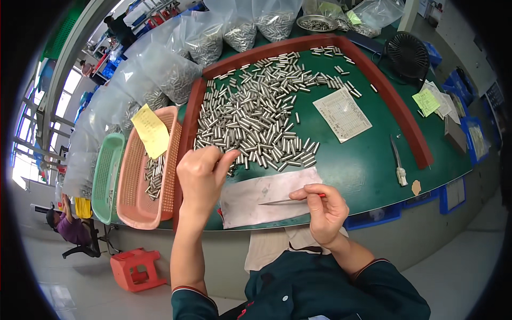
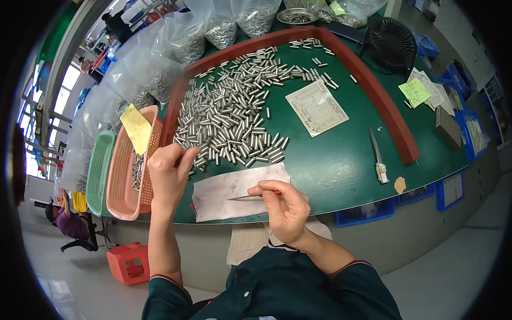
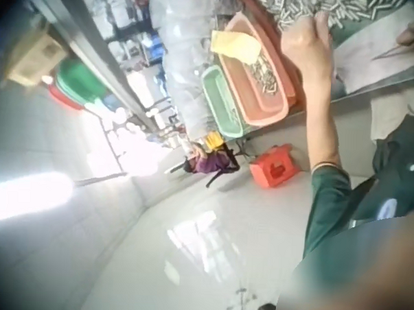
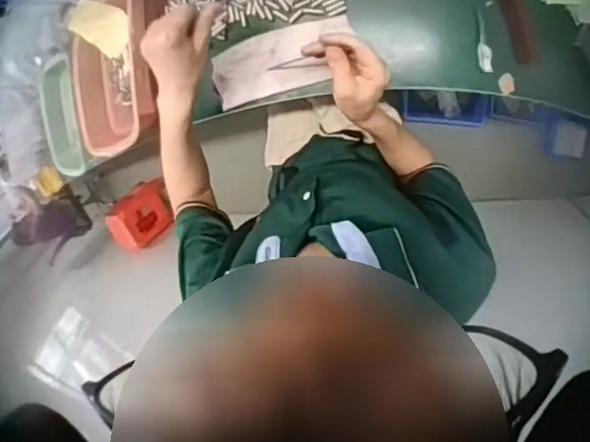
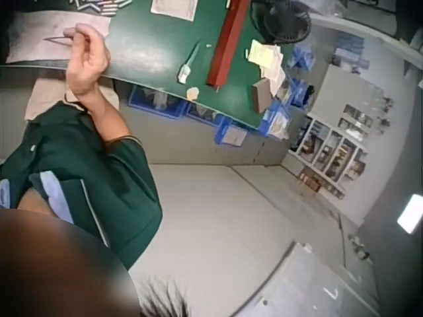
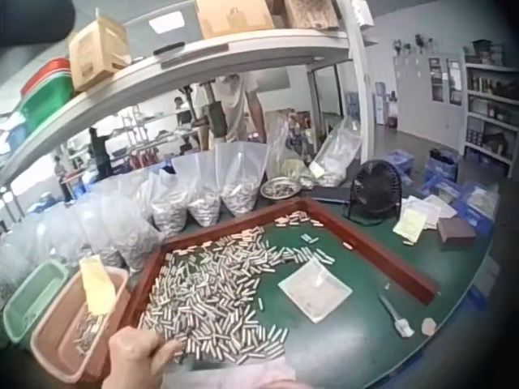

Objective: Inspecting and cleaning small metal tubes with a thin metal rod.

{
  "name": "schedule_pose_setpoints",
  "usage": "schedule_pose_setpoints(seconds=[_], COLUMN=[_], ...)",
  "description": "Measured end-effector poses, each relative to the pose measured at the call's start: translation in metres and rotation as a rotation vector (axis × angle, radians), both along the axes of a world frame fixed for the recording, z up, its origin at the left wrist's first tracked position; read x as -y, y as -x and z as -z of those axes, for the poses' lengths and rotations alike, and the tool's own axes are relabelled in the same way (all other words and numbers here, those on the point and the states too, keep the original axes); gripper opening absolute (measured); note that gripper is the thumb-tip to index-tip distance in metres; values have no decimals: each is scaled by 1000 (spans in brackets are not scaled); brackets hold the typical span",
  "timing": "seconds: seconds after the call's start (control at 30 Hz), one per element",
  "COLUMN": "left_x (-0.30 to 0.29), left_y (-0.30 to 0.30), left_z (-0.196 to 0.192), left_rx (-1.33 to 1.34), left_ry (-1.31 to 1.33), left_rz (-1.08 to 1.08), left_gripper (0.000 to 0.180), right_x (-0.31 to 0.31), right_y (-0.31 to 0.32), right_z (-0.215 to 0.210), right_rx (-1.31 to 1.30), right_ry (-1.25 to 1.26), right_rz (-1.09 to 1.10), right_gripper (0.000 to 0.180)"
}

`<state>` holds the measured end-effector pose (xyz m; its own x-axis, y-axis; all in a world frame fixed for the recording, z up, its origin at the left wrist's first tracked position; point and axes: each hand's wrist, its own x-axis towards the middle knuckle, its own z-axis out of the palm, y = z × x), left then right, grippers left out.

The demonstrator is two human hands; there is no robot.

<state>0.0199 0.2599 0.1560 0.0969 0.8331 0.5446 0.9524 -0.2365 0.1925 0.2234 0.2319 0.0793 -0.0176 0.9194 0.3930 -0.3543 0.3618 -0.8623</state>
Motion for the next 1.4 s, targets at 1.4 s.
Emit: schedule_pose_setpoints(seconds=[1.4], left_x=[-78], left_y=[-36], left_z=[18], left_rx=[10], left_ry=[371], left_rz=[5], left_gripper=[14], right_x=[-14], right_y=[-8], right_z=[-7], right_rx=[88], right_ry=[-160], right_rz=[42], right_gripper=[11])
